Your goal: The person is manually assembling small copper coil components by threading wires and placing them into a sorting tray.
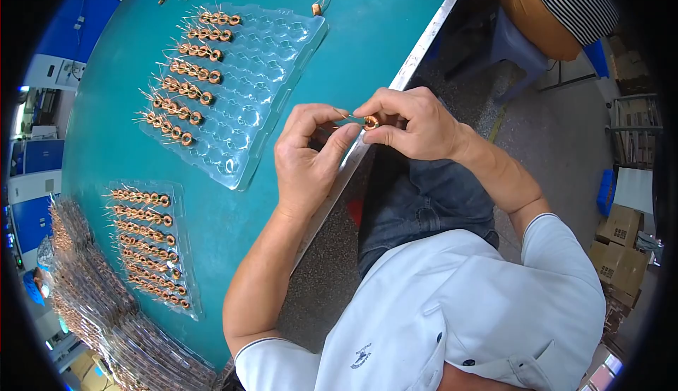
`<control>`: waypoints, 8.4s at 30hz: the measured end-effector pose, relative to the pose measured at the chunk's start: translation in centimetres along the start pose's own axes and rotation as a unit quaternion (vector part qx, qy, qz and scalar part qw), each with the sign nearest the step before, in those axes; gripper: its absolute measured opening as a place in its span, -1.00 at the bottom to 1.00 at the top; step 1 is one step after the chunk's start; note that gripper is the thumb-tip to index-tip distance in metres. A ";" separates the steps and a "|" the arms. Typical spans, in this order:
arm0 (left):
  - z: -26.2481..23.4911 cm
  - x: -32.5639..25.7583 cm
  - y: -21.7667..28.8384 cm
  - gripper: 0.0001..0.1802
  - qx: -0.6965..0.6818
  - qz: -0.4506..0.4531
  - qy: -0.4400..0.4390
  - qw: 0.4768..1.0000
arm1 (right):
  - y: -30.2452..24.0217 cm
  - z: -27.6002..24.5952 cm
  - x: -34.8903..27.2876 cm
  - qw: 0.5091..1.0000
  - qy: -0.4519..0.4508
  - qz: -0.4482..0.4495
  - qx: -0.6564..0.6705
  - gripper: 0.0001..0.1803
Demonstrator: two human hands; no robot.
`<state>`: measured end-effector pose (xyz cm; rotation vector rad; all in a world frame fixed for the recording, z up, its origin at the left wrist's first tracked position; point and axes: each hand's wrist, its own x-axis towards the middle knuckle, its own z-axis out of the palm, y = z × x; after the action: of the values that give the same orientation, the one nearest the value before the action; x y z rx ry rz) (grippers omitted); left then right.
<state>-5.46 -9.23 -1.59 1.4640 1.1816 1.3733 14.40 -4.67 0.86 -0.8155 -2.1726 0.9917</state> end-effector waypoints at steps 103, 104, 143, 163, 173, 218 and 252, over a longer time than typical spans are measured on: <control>-2.1 0.0 0.5 -0.77 -0.114 -0.135 -0.057 0.983 | -0.6 1.5 2.8 0.953 0.096 0.074 0.278 -0.69; -2.1 0.0 0.5 -0.76 -0.117 -0.131 -0.066 0.982 | -0.6 1.6 2.9 0.955 0.069 0.084 0.278 -0.68; -3.1 0.4 -1.9 -0.61 -0.210 -0.056 0.098 0.971 | 2.4 5.0 25.6 0.972 0.007 -0.072 -0.223 -0.73; -2.4 0.8 0.1 -0.53 -0.205 -0.094 0.065 0.972 | 0.7 -1.5 10.2 0.959 -0.014 0.138 0.248 -0.61; -1.7 0.4 0.4 -0.75 -0.115 -0.109 0.038 0.987 | -0.6 1.0 6.1 0.998 -0.022 -0.010 0.052 -0.76; -1.5 0.7 0.7 -0.60 0.165 0.092 0.108 0.976 | 1.6 2.4 3.5 0.954 0.053 0.080 0.285 -0.75; -1.6 0.9 -0.1 -0.86 0.127 0.075 0.075 0.986 | 0.6 2.7 3.7 0.915 0.026 0.153 0.372 -0.83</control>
<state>-7.04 -8.36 -1.32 1.6798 1.4070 1.5001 10.23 -2.76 -0.10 -0.7849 -1.4365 1.7726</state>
